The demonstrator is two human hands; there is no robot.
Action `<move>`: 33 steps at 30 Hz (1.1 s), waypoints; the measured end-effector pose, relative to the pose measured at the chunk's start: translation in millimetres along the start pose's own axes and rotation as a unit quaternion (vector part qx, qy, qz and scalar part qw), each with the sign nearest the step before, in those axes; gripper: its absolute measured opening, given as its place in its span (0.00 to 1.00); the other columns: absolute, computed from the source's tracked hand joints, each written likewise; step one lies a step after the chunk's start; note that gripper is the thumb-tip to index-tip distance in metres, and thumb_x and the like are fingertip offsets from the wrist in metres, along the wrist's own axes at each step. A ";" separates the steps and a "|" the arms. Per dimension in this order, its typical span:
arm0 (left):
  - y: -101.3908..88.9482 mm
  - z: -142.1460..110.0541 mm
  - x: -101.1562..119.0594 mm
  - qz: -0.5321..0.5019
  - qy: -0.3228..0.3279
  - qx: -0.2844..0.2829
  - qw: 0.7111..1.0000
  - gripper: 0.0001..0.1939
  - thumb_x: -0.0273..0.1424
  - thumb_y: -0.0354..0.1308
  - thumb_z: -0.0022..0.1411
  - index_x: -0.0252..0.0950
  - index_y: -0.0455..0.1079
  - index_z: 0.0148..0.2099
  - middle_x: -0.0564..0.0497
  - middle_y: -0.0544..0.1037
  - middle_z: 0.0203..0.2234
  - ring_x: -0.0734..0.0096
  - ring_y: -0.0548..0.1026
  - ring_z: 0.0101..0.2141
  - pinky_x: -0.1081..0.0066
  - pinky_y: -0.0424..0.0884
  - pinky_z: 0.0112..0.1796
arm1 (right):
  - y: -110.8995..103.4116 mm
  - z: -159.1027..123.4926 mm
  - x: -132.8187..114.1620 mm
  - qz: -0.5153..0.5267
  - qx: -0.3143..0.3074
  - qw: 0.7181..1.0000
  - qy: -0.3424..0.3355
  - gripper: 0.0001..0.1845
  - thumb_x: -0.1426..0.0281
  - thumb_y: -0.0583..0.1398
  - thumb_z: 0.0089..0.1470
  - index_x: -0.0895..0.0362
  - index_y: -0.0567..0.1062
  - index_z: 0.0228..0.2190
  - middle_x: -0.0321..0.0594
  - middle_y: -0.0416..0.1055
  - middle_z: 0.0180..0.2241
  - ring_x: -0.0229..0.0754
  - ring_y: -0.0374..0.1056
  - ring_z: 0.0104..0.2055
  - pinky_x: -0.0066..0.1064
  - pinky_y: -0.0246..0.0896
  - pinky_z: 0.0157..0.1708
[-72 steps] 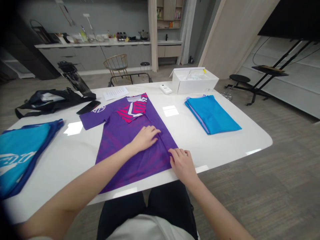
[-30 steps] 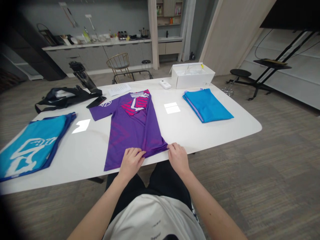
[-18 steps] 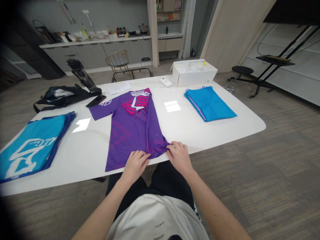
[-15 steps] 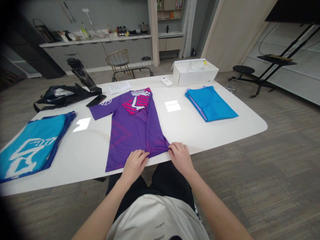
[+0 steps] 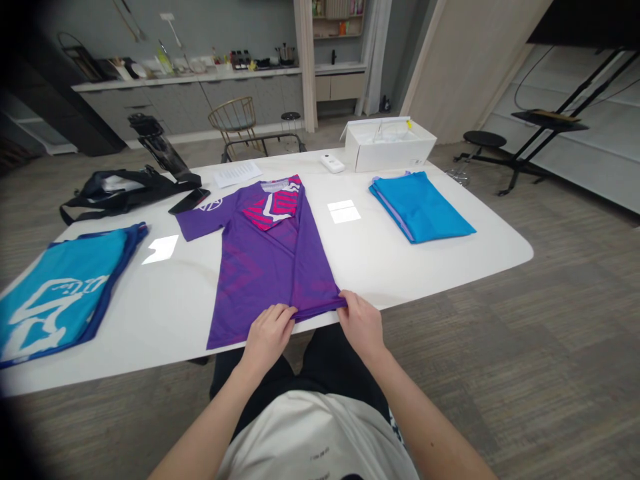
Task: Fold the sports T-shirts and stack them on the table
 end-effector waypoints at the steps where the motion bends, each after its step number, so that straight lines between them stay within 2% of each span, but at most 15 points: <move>1: 0.7 -1.0 0.7 0.006 0.001 -0.012 1.000 0.11 0.25 0.55 0.69 0.39 0.73 0.51 0.48 0.79 0.38 0.62 0.77 0.39 0.63 0.74 0.42 | -1.6 0.2 -1.6 -0.010 -0.021 1.000 -0.020 0.13 0.74 0.55 0.62 0.54 0.77 0.44 0.40 0.79 0.36 0.44 0.75 0.36 0.33 0.64 0.39; 4: -1.7 -3.5 3.3 -0.011 0.002 -0.051 0.999 0.10 0.30 0.54 0.71 0.39 0.75 0.51 0.48 0.80 0.36 0.62 0.78 0.38 0.63 0.75 0.41 | -9.4 -2.0 -5.6 -0.020 -0.070 0.995 -0.069 0.13 0.74 0.56 0.62 0.53 0.79 0.43 0.40 0.77 0.34 0.45 0.73 0.35 0.35 0.64 0.40; 7: -14.5 -1.5 -0.7 -0.075 -0.006 -0.077 0.994 0.14 0.40 0.54 0.73 0.40 0.76 0.51 0.48 0.81 0.36 0.62 0.79 0.38 0.64 0.75 0.40 | -21.8 -2.0 -4.2 0.029 -0.080 0.994 -0.066 0.13 0.65 0.57 0.66 0.53 0.79 0.46 0.38 0.75 0.31 0.44 0.73 0.34 0.33 0.64 0.38; 9: -26.3 6.3 -13.8 -0.122 -0.024 -0.090 0.988 0.15 0.41 0.53 0.73 0.41 0.77 0.51 0.49 0.81 0.36 0.65 0.80 0.38 0.66 0.74 0.40 | -29.6 6.5 -0.6 0.057 -0.085 0.994 -0.050 0.16 0.59 0.56 0.67 0.53 0.79 0.47 0.38 0.74 0.30 0.42 0.72 0.32 0.32 0.63 0.35; 12: -42.3 33.8 -53.9 -0.165 -0.061 -0.092 0.980 0.14 0.37 0.51 0.74 0.42 0.77 0.50 0.51 0.80 0.37 0.69 0.79 0.37 0.69 0.73 0.40 | -35.6 40.7 5.7 0.069 -0.113 0.991 -0.030 0.17 0.57 0.55 0.68 0.52 0.80 0.43 0.37 0.75 0.29 0.41 0.71 0.28 0.33 0.62 0.33; 16: -51.6 100.0 -131.6 -0.154 -0.098 -0.043 0.982 0.13 0.36 0.53 0.70 0.40 0.78 0.47 0.50 0.79 0.37 0.67 0.77 0.36 0.67 0.72 0.42 | -25.6 121.9 5.2 0.092 -0.172 0.979 -0.060 0.15 0.60 0.56 0.66 0.52 0.81 0.38 0.38 0.78 0.32 0.42 0.71 0.30 0.32 0.61 0.33; 19: -46.1 160.0 -191.5 -0.115 -0.153 -0.017 0.981 0.13 0.34 0.55 0.66 0.38 0.78 0.48 0.48 0.80 0.39 0.64 0.77 0.40 0.65 0.72 0.47 | 0.2 196.3 2.4 0.109 -0.207 0.968 -0.086 0.13 0.61 0.59 0.64 0.52 0.82 0.37 0.36 0.79 0.31 0.41 0.71 0.30 0.31 0.61 0.34; 22: -29.4 215.2 -241.0 -0.049 -0.223 -0.044 0.973 0.16 0.37 0.53 0.67 0.39 0.76 0.52 0.43 0.80 0.46 0.55 0.77 0.47 0.57 0.71 0.51 | 37.5 274.9 2.3 0.110 -0.207 0.968 -0.085 0.11 0.63 0.60 0.62 0.53 0.82 0.38 0.36 0.79 0.32 0.40 0.71 0.31 0.31 0.62 0.36; 25: -7.3 257.0 -276.7 0.011 -0.273 -0.079 0.959 0.20 0.41 0.50 0.70 0.39 0.72 0.57 0.38 0.77 0.53 0.45 0.74 0.54 0.46 0.68 0.54 | 75.8 351.2 -0.9 0.066 -0.175 0.978 -0.091 0.11 0.68 0.59 0.62 0.54 0.82 0.41 0.40 0.79 0.38 0.43 0.72 0.37 0.32 0.63 0.42; 29: 18.5 288.5 -307.2 0.062 -0.301 -0.104 0.946 0.24 0.45 0.49 0.71 0.34 0.69 0.59 0.31 0.73 0.57 0.39 0.71 0.57 0.44 0.66 0.55 | 120.7 435.0 -13.2 0.016 -0.150 0.984 -0.094 0.18 0.70 0.56 0.64 0.53 0.79 0.52 0.48 0.75 0.48 0.49 0.70 0.50 0.40 0.63 0.53; 33: 33.2 299.5 -323.5 0.079 -0.302 -0.117 0.943 0.26 0.49 0.48 0.71 0.33 0.71 0.55 0.30 0.72 0.57 0.37 0.70 0.58 0.44 0.65 0.55 | 159.5 489.8 -17.3 -0.040 -0.159 0.985 -0.055 0.22 0.64 0.52 0.67 0.44 0.74 0.59 0.48 0.64 0.62 0.60 0.58 0.63 0.60 0.58 0.58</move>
Point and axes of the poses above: each hand's wrist, its own z-axis towards the middle knuckle, its own y-axis out of the palm, x = y × z, the point moved 4 cm from there along z, towards the middle knuckle
